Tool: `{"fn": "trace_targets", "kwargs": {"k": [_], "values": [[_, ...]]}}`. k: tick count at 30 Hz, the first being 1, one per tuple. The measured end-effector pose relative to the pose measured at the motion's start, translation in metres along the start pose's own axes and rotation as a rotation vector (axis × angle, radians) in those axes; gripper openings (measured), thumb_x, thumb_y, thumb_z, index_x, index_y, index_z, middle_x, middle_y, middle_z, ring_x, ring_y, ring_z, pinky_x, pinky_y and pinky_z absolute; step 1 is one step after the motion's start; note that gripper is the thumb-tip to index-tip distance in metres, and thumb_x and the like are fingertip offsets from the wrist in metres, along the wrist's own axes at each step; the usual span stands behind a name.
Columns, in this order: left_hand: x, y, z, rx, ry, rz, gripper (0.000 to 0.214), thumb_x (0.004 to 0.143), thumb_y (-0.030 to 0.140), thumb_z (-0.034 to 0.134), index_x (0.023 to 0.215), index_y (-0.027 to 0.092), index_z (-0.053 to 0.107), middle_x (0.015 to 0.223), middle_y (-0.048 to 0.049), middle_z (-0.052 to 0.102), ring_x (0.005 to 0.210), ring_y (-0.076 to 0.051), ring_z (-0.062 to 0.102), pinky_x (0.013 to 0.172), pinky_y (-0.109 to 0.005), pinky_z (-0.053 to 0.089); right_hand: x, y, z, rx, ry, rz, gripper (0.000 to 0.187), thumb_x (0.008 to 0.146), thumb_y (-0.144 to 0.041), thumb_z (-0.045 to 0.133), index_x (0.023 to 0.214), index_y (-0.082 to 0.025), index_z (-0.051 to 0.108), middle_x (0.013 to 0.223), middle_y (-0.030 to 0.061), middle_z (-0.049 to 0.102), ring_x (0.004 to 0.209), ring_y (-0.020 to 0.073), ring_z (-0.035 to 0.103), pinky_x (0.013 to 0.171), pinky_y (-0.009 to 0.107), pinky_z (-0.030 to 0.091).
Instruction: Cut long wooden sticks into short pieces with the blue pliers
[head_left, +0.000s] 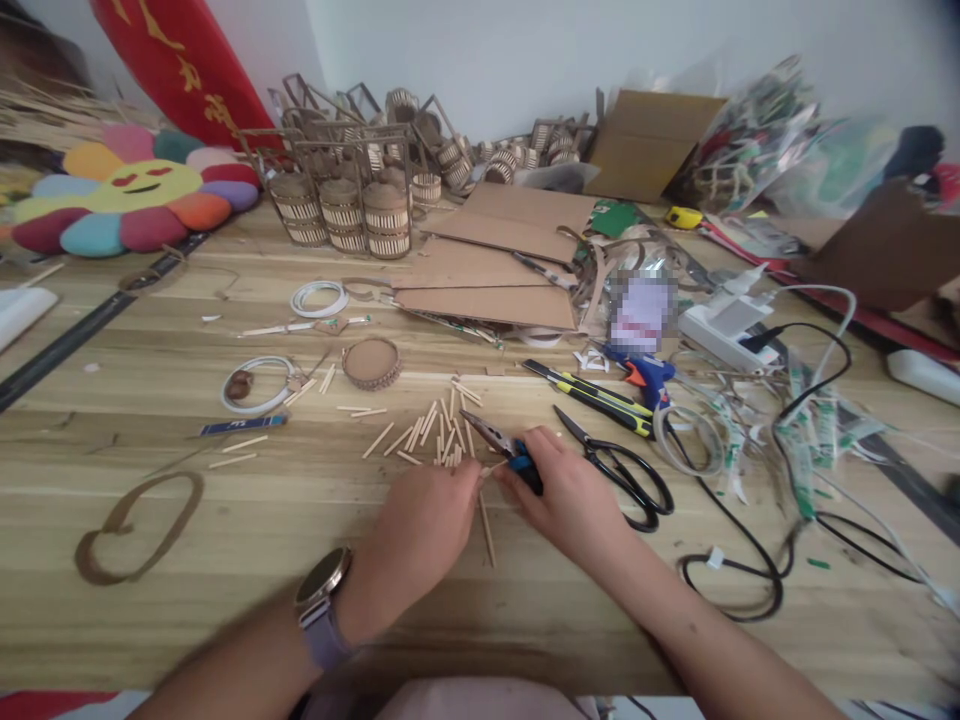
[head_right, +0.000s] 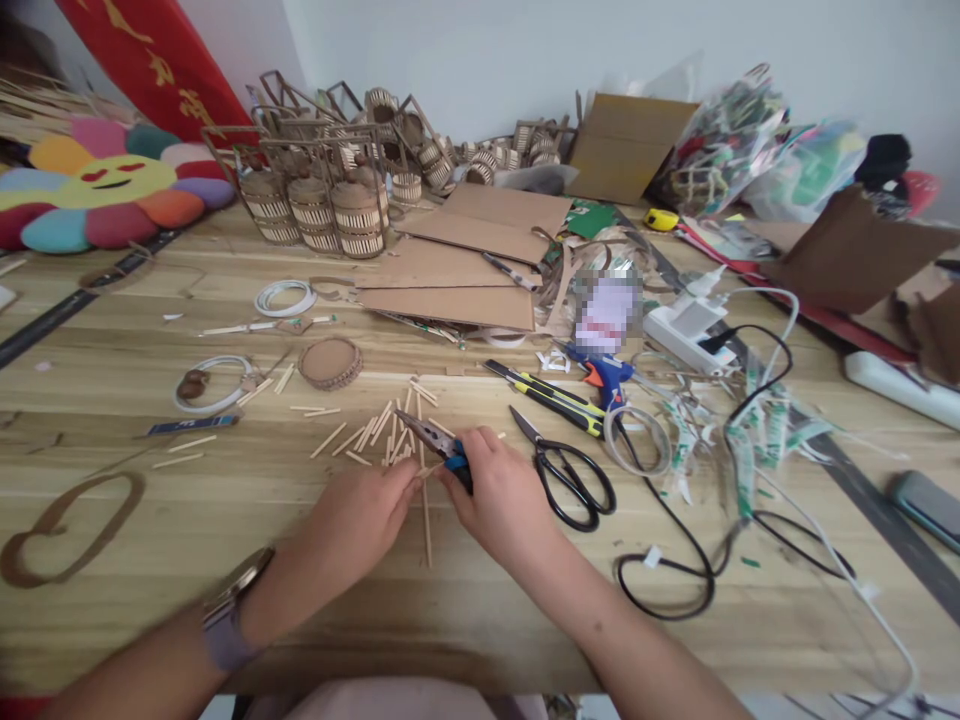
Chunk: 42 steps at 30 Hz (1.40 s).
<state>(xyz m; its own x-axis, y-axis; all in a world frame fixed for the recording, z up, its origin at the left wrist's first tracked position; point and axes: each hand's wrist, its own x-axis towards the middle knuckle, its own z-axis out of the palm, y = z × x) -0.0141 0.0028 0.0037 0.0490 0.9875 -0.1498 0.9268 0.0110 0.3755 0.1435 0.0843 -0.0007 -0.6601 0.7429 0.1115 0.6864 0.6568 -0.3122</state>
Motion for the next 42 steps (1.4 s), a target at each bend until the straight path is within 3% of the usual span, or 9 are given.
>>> {"fn": "trace_targets", "kwargs": {"k": [9,14,17,20,24,31,34,38,42], "values": [[-0.005,0.010,0.004,0.060,0.042,-0.043,0.038,0.093,0.019,0.025,0.090,0.014,0.062,0.072,-0.0185,0.065,0.063,-0.030,0.060,0.058,-0.036,0.034,-0.002,-0.010,0.005,-0.118,-0.021,0.058,0.013,0.087,-0.031,0.050,0.085,-0.018,0.052,0.083,0.0098,0.063,0.068,0.0240,0.059,0.059,0.030,0.036],[-0.001,0.002,0.002,-0.175,0.069,0.004,0.027,0.093,0.026,0.035,0.079,0.019,0.056,0.065,-0.0082,0.060,0.059,-0.022,0.055,0.057,-0.030,0.030,0.004,-0.001,0.000,0.107,-0.022,0.015,0.009,0.085,-0.026,0.050,0.078,-0.020,0.049,0.078,0.0056,0.059,0.066,0.0197,0.055,0.058,0.027,0.037],[0.003,-0.003,-0.008,-0.461,-0.033,0.015,0.031,0.095,0.036,0.034,0.070,0.021,0.046,0.061,-0.0011,0.056,0.059,-0.017,0.053,0.056,-0.026,0.030,0.007,0.009,-0.010,0.326,-0.067,0.002,0.011,0.086,-0.027,0.049,0.077,-0.021,0.049,0.072,0.0016,0.057,0.064,0.0169,0.053,0.059,0.026,0.038],[0.004,-0.006,-0.018,-0.696,-0.165,0.001,0.036,0.096,0.040,0.031,0.068,0.021,0.043,0.060,0.0017,0.056,0.059,-0.014,0.054,0.059,-0.023,0.035,0.007,0.015,-0.019,0.401,-0.074,-0.034,0.010,0.087,-0.028,0.048,0.080,-0.020,0.051,0.072,0.0010,0.056,0.065,0.0163,0.052,0.061,0.026,0.040],[0.003,-0.009,-0.021,-0.823,-0.241,0.073,0.036,0.095,0.043,0.035,0.072,0.019,0.049,0.060,0.0033,0.053,0.058,-0.011,0.049,0.059,-0.021,0.035,0.006,0.015,-0.027,0.470,-0.111,-0.056,0.010,0.086,-0.027,0.049,0.079,-0.020,0.052,0.072,0.0004,0.056,0.065,0.0154,0.051,0.061,0.026,0.040],[0.001,-0.017,-0.024,-1.145,-0.491,0.190,0.039,0.090,0.053,0.043,0.079,0.017,0.054,0.057,0.0045,0.047,0.054,-0.009,0.042,0.056,-0.021,0.033,0.004,0.019,-0.035,0.603,-0.270,-0.123,0.013,0.085,-0.030,0.052,0.078,-0.019,0.053,0.073,0.0000,0.056,0.067,0.0141,0.050,0.063,0.025,0.040],[0.002,-0.021,-0.029,-1.202,-0.424,0.168,0.038,0.089,0.053,0.046,0.077,0.017,0.053,0.055,0.0045,0.048,0.051,-0.009,0.043,0.053,-0.021,0.033,0.004,0.029,-0.034,0.609,-0.247,-0.077,0.015,0.086,-0.032,0.053,0.079,-0.019,0.053,0.070,-0.0011,0.054,0.065,0.0141,0.048,0.062,0.025,0.039],[0.007,-0.021,-0.025,-1.212,-0.183,-0.053,0.036,0.089,0.051,0.045,0.078,0.017,0.052,0.059,0.0010,0.059,0.054,-0.011,0.054,0.055,-0.023,0.038,0.004,0.029,-0.035,0.602,-0.223,-0.038,0.014,0.087,-0.032,0.052,0.082,-0.019,0.054,0.072,-0.0006,0.055,0.066,0.0148,0.050,0.063,0.025,0.040],[0.012,-0.017,-0.011,-1.189,-0.199,-0.076,0.038,0.089,0.051,0.044,0.081,0.016,0.054,0.073,-0.0039,0.067,0.066,-0.015,0.062,0.063,-0.025,0.043,0.002,0.011,-0.034,0.557,-0.263,-0.101,0.006,0.087,-0.025,0.051,0.089,-0.020,0.054,0.084,0.0028,0.062,0.076,0.0163,0.057,0.069,0.025,0.044]]}}
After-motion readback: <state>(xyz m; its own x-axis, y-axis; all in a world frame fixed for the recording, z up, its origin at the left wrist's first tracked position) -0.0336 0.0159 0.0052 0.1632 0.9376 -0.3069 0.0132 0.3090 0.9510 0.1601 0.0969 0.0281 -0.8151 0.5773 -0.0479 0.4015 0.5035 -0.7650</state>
